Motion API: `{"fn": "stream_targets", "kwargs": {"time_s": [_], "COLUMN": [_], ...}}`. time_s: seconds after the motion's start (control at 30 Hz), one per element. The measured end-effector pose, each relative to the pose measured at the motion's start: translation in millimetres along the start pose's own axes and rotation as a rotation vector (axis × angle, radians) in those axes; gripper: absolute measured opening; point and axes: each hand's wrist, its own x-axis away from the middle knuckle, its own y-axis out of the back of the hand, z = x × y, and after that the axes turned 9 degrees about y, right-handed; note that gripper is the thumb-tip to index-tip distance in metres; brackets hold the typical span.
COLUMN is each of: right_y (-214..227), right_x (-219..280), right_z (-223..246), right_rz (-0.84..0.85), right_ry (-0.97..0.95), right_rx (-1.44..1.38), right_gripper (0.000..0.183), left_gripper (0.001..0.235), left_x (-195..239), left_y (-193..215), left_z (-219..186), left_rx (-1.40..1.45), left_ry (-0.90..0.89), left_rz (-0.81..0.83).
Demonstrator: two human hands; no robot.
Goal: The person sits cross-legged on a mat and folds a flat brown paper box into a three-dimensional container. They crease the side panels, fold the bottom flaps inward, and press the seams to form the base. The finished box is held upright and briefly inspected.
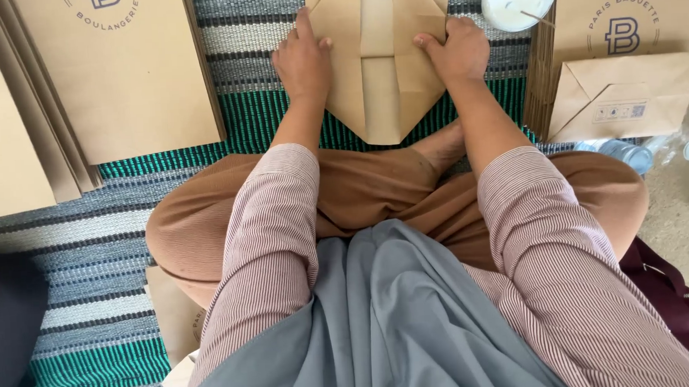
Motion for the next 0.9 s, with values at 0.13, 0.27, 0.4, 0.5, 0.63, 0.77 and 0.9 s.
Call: {"fn": "stream_targets", "kwargs": {"time_s": [0.13,0.27,0.4,0.5,0.63,0.77,0.9], "right_y": [6.4,22.6,36.0,28.4,15.0,17.1,13.3], "right_x": [4.0,5.1,14.5,15.4,23.7,25.1,19.9], "right_z": [10.7,26.9,53.2,62.2,56.0,53.1,53.1], "right_rz": [-0.001,-0.08,-0.17,-0.178,-0.019,0.235,0.29], "right_ry": [-0.043,-0.059,0.215,0.552,0.814,0.732,0.665], "right_rx": [-0.027,-0.101,0.153,0.188,-0.011,-0.074,-0.181], "right_gripper": [0.059,0.063,0.062,0.037,0.038,0.053,0.051], "left_gripper": [0.061,0.039,0.052,0.057,0.064,0.065,0.064], "left_x": [2.5,18.6,28.0,29.4,27.5,30.5,30.7], "left_y": [1.1,-13.0,-14.8,-5.3,8.0,8.0,9.2], "left_z": [-15.1,-29.4,-26.3,-21.9,-32.7,-30.6,-31.5], "left_rx": [-0.348,-0.131,-0.212,-0.229,-0.292,-0.243,-0.235], "left_ry": [-0.393,-0.829,-0.687,-0.672,-0.61,-0.623,-0.615], "left_rz": [-0.151,0.042,0.236,0.263,0.395,0.327,0.286]}}
